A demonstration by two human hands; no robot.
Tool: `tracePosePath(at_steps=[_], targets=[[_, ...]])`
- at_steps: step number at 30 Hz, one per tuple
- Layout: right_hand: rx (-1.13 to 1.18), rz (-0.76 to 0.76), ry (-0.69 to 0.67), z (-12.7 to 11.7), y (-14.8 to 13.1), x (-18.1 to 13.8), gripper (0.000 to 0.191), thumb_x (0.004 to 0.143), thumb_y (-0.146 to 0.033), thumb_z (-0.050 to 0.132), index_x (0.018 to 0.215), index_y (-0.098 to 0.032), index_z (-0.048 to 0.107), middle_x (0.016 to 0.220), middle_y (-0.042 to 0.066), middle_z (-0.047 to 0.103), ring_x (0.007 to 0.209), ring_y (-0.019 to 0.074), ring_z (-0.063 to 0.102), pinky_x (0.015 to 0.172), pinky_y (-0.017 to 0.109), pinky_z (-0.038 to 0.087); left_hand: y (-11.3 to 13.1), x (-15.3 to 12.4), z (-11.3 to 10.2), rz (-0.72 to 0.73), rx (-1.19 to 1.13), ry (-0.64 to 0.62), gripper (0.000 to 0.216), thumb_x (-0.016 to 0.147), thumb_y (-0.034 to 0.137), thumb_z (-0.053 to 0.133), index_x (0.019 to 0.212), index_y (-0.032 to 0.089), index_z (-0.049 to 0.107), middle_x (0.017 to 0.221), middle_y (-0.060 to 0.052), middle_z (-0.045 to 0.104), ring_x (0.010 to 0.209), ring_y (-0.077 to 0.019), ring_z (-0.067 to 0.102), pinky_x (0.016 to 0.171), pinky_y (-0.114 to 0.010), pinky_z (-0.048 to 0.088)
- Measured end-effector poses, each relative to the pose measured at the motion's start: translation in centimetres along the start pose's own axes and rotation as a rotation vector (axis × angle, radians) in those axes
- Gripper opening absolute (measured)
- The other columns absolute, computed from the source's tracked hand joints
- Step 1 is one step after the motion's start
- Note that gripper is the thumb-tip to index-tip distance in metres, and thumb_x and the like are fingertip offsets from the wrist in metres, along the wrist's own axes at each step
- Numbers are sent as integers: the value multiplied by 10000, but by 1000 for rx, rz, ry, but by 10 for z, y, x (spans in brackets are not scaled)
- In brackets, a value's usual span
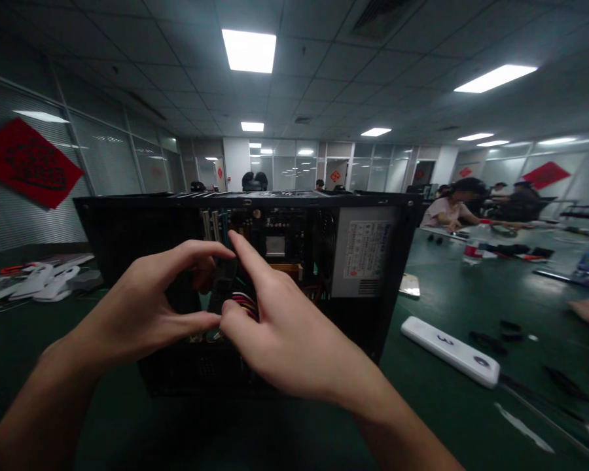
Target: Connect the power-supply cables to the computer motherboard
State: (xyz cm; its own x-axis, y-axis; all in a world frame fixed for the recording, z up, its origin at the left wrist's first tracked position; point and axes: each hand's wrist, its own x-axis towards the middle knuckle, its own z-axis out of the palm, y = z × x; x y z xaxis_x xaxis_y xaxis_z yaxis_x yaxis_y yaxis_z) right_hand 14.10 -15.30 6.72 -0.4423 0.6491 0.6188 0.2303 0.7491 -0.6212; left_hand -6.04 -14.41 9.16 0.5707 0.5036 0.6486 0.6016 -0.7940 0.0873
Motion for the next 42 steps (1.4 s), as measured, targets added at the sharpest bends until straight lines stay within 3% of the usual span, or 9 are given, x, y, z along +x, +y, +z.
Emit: tracePosePath(at_steps=[4, 9, 15, 20, 24, 29, 32, 36, 42], targets=[[93, 30, 12, -1, 0, 0, 721, 888, -183, 525, 1556, -226, 256, 1570, 56, 359, 1449, 256, 331, 1201, 453, 272, 1, 4, 1, 27, -44, 19, 513, 759, 286, 777, 1217, 191, 567, 909, 2, 628, 748, -117, 573, 661, -196, 467], [191, 67, 11, -1, 0, 3, 725, 840, -141, 527, 1526, -246, 316, 1573, 39, 351, 1458, 257, 313, 1206, 458, 257, 3, 5, 4, 49, -87, 53, 509, 752, 269, 781, 1209, 193, 568, 949, -4, 641, 752, -111, 570, 667, -189, 471], [241, 68, 19, 1, 1, 3, 691, 838, -136, 531, 1497, -254, 360, 1549, 38, 383, 1439, 254, 347, 1188, 449, 304, 1, 4, 7, 37, -146, 65, 512, 745, 279, 796, 1201, 181, 584, 950, -5, 645, 760, -110, 570, 683, -190, 478], [257, 47, -79, -3, 16, 9, 553, 952, -262, 520, 1483, -227, 367, 1426, 78, 524, 1309, 220, 514, 1084, 394, 453, -22, 1, 13, -45, -359, -5, 572, 736, 373, 813, 1234, 186, 601, 1036, -42, 666, 871, -165, 620, 756, -235, 513], [122, -150, 26, -2, 53, 20, 419, 1034, -276, 372, 1446, -203, 401, 1210, 93, 650, 1065, 178, 657, 915, 361, 569, -41, -2, 18, -162, -477, -37, 623, 717, 357, 833, 1271, 191, 600, 1163, -69, 668, 1036, -224, 634, 903, -289, 516], [-501, -773, 223, 2, 75, 26, 366, 929, -139, 585, 1291, -190, 596, 1288, 128, 579, 1252, 240, 540, 1028, 412, 519, -49, -3, 20, -228, -589, -101, 599, 744, 326, 809, 1294, 203, 607, 1269, -76, 652, 1157, -253, 607, 995, -326, 490], [-629, -1054, 254, 4, 72, 25, 247, 899, -96, 611, 1139, -74, 669, 1141, 162, 647, 1184, 259, 581, 1012, 399, 545, -50, -3, 23, -268, -653, -180, 594, 753, 334, 791, 1298, 188, 605, 1273, -85, 657, 1157, -263, 613, 995, -343, 494], [-640, -1063, 242, 5, 75, 25, 202, 938, -97, 549, 1091, -24, 660, 1034, 166, 688, 1061, 238, 634, 923, 380, 593, -53, 0, 32, -287, -707, -218, 568, 760, 344, 772, 1279, 177, 612, 1294, -91, 650, 1178, -270, 602, 1029, -362, 467], [-750, -827, 216, 10, 98, 27, 233, 994, -137, 455, 1078, -76, 663, 983, 129, 693, 947, 214, 637, 803, 336, 570, -61, 5, 50, -371, -630, -213, 477, 840, 435, 657, 1241, 181, 608, 1244, -88, 668, 1137, -254, 613, 1001, -365, 466]])
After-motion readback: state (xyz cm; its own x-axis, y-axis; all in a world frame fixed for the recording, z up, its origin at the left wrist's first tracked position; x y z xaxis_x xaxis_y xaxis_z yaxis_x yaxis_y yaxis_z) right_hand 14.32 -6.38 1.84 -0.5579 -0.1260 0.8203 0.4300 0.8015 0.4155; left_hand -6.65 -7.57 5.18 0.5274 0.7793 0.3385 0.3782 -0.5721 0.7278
